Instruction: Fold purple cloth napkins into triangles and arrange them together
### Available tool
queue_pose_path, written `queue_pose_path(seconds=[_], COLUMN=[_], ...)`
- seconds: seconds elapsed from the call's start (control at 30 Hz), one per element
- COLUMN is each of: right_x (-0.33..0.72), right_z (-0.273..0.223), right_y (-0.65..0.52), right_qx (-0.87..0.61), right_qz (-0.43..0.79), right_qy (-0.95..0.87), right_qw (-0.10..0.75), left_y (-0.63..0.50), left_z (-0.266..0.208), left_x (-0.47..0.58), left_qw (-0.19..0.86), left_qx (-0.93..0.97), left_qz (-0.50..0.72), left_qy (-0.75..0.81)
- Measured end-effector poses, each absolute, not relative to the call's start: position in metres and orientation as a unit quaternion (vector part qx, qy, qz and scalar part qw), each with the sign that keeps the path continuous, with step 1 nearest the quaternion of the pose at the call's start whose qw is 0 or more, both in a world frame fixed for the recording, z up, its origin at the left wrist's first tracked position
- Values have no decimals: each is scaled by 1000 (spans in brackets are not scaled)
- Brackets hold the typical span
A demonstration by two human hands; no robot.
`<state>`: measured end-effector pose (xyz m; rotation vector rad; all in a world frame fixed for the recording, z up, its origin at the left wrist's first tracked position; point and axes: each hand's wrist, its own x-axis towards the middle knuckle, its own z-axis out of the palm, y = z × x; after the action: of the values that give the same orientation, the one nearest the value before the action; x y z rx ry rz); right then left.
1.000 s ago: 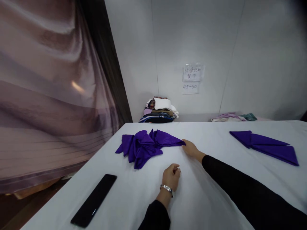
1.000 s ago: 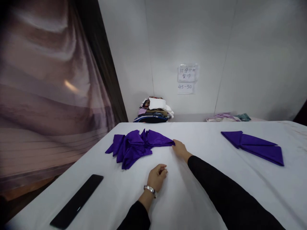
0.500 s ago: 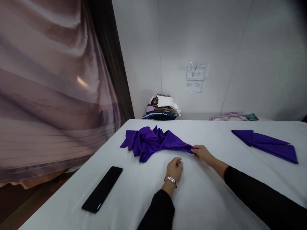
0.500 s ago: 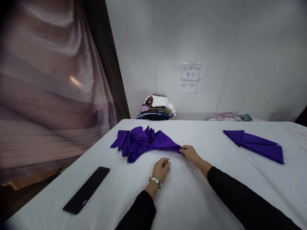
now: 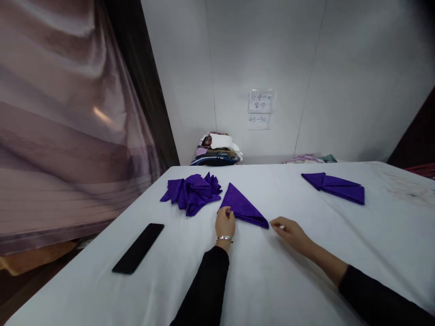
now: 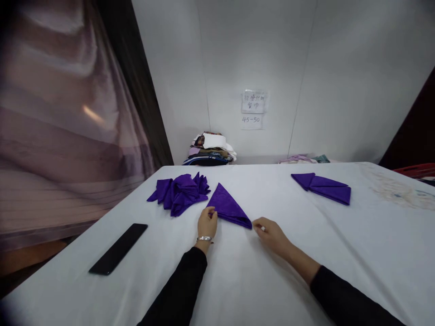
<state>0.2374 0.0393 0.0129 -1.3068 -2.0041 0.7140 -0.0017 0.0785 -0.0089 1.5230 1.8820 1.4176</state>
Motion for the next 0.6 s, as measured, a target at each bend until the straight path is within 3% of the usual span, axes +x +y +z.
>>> queue_pose_path(seconds=[0.27, 0.6], right_x=[184, 204], right_z=[8, -13], right_y=[86, 58], right_qx=[-502, -460], right_qz=[87, 277], right_qy=[-833, -784], right_qw=[215, 312], left_y=[66, 66], left_z=[-12, -12], left_x=[-26, -26], left_qw=[106, 71], left_qx=[492, 539], left_qz=[498, 421], left_qy=[706, 726])
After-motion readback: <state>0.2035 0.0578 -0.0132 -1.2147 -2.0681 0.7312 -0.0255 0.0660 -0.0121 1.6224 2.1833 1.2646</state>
